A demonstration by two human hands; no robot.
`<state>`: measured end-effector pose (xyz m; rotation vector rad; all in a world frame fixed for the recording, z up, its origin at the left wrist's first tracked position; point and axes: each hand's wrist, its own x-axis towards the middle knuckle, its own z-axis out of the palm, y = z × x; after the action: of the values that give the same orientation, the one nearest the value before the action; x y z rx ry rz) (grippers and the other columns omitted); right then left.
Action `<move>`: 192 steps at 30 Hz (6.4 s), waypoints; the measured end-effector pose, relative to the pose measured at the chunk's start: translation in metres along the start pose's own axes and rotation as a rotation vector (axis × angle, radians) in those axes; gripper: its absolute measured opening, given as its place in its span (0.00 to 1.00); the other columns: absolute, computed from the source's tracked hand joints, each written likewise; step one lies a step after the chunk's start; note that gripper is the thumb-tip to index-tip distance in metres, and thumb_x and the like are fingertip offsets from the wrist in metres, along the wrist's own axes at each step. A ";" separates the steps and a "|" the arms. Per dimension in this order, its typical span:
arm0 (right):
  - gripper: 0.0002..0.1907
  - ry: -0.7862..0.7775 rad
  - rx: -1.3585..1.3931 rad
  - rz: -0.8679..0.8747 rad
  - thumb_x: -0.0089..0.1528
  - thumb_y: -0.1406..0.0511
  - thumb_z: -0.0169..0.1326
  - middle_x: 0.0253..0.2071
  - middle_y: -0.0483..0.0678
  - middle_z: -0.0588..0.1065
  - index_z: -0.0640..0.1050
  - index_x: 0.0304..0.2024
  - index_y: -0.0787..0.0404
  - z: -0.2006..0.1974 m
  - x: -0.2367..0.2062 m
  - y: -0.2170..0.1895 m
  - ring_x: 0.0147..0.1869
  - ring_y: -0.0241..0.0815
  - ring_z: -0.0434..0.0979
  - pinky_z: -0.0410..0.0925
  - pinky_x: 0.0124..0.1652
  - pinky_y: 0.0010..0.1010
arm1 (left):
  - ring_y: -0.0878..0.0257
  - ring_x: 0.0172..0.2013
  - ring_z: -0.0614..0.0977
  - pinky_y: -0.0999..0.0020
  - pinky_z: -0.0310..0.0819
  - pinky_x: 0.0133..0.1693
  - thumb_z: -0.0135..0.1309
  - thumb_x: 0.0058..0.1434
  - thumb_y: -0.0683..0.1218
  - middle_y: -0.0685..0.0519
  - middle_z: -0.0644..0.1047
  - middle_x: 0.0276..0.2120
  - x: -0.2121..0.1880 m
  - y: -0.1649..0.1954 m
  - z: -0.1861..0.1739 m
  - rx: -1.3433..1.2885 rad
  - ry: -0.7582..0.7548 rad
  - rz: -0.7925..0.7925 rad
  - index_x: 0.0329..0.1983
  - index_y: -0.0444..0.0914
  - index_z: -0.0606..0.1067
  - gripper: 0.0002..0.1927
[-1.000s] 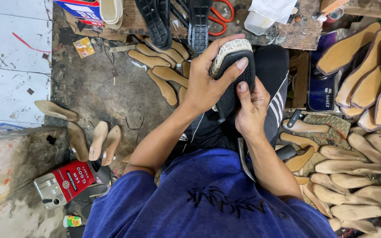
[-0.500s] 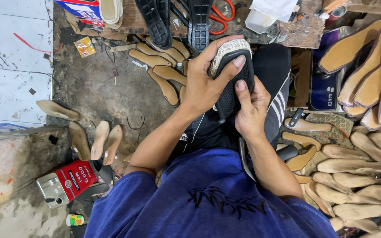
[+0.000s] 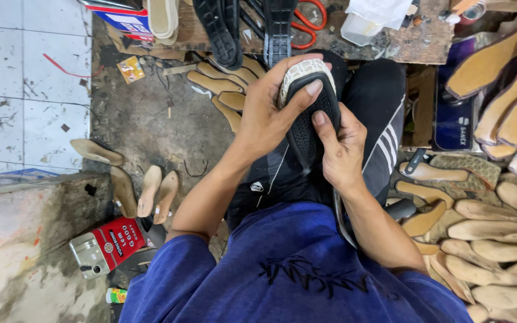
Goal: The person sits on the floor of a shoe workshop and assembles a shoe: they hold a woven shoe upper with insole on their lap, position the sole, hammer and press the sole edge to secure it, then use a curved blade to trim and smooth the sole edge around the shoe. They finish by placing the shoe aside and reaching for another item.
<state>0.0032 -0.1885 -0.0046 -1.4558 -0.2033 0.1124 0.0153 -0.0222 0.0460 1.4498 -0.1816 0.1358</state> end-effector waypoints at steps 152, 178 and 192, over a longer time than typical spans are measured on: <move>0.28 0.141 -0.426 0.108 0.53 0.76 0.72 0.40 0.48 0.77 0.79 0.56 0.70 -0.103 0.030 0.058 0.43 0.33 0.77 0.72 0.47 0.24 | 0.67 0.37 0.84 0.75 0.82 0.39 0.69 0.57 0.38 0.49 0.80 0.40 0.006 -0.137 0.044 0.222 0.069 -0.253 0.54 0.31 0.78 0.21; 0.64 -0.310 -0.615 0.219 0.49 0.73 0.71 0.67 0.48 0.75 0.45 0.78 0.56 -0.111 0.047 -0.003 0.20 0.28 0.66 0.62 0.24 0.19 | 0.56 0.54 0.78 0.64 0.75 0.55 0.69 0.59 0.47 0.44 0.74 0.55 -0.006 -0.101 0.042 0.381 -0.140 -0.258 0.69 0.37 0.68 0.37; 0.59 -0.280 -0.628 -0.137 0.50 0.73 0.73 0.69 0.52 0.73 0.52 0.76 0.57 -0.078 -0.040 -0.074 0.33 0.32 0.70 0.67 0.35 0.21 | 0.61 0.63 0.75 0.69 0.70 0.64 0.69 0.64 0.40 0.44 0.74 0.62 -0.044 -0.050 0.042 -0.082 -0.230 -0.049 0.64 0.33 0.74 0.26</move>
<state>-0.0238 -0.2806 0.0578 -2.0427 -0.6071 0.1488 -0.0194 -0.0686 -0.0068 1.3848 -0.3348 -0.0785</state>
